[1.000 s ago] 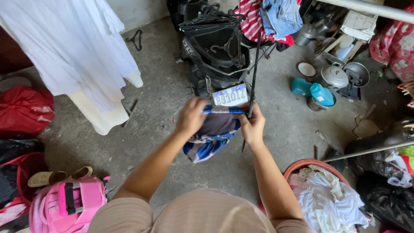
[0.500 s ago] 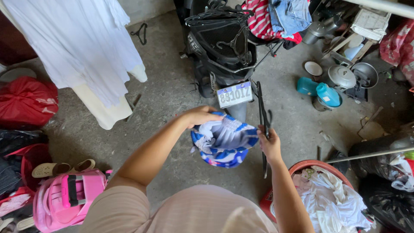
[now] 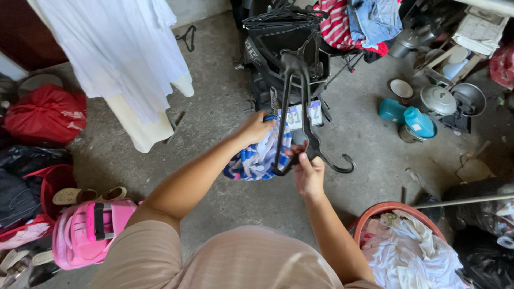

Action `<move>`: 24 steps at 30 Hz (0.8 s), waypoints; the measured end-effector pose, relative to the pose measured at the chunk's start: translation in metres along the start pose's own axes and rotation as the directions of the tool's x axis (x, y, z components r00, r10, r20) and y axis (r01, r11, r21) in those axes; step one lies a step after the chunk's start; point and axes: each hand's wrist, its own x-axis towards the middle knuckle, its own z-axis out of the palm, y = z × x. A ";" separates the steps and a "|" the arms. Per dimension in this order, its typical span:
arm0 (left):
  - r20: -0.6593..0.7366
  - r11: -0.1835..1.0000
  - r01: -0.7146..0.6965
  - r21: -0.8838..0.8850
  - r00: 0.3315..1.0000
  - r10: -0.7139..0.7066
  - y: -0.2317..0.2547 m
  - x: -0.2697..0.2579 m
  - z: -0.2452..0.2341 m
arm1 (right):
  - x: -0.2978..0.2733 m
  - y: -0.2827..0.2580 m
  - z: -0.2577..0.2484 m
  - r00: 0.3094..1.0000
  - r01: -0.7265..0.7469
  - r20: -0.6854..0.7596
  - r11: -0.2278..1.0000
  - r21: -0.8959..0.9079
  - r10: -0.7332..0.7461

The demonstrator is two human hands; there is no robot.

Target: The person takes wet clothes from a red basin, places them on hangers, and hangs them on a metal drying rack. The person handles pants, shirts, and other garments one by one, using various hangers to organize them on the rack.

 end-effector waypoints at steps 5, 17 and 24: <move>-0.020 0.966 0.008 -0.258 1.000 -0.014 -0.012 -0.011 -0.021 | 0.025 0.036 -0.002 1.000 0.003 -0.003 0.998 -0.067 -0.003; -0.192 0.991 0.031 -0.131 0.980 -0.056 -0.071 -0.021 -0.091 | 0.030 0.046 -0.061 0.949 0.236 0.266 0.173 -0.956 0.172; -0.434 0.916 0.094 0.390 0.896 0.093 -0.087 -0.072 -0.144 | 0.066 -0.015 -0.006 0.785 0.592 0.547 -0.092 -0.801 0.291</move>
